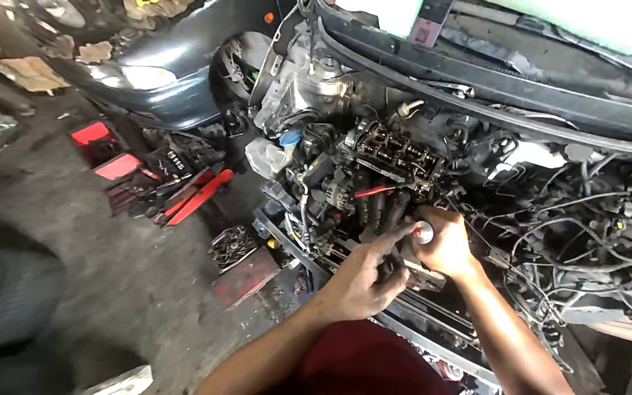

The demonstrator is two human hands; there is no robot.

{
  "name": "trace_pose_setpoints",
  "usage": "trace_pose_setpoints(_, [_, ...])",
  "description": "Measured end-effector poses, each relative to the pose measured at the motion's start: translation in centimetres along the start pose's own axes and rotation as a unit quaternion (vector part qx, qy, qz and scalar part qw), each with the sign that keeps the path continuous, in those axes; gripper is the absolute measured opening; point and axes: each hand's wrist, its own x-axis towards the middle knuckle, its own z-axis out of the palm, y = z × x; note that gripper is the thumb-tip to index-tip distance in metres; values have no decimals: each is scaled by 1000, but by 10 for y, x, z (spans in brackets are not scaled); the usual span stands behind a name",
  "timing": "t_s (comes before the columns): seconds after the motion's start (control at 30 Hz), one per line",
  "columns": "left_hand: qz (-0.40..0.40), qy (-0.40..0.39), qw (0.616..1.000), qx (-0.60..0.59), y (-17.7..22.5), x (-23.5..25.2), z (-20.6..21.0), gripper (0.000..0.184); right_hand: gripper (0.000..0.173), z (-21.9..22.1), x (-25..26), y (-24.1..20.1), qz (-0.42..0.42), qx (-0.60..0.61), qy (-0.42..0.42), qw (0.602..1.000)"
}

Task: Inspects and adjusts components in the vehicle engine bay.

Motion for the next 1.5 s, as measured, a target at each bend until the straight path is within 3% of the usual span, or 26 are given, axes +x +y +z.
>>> trace_pose_setpoints(0.63, [-40,-4,998,49,-10,-5,4,60,26,2,-5,-3,6,-107,-25,994])
trace_pose_setpoints(1.0, [-99,23,995,-9,-23,-13,13,67,22,9,-3,-5,31,-175,-91,980])
trace_pose_setpoints(1.07, [-111,35,992,-56,-25,-13,12,62,23,13,-2,-5,24,-185,-94,978])
trace_pose_setpoints(1.13, [-114,38,975,-187,-31,-14,9,44,24,15,0,-5,31,-183,-112,976])
trace_pose_setpoints(1.23, [-85,13,929,-359,-38,-15,1,33,32,1,13,3,154,-110,-147,971])
trace_pose_setpoints(1.37, [-60,104,933,-340,-40,-25,-24,40,64,-61,56,61,287,65,-42,955])
trace_pose_setpoints(1.5, [-128,231,910,-320,-51,-56,-52,45,65,-120,114,133,317,148,168,922])
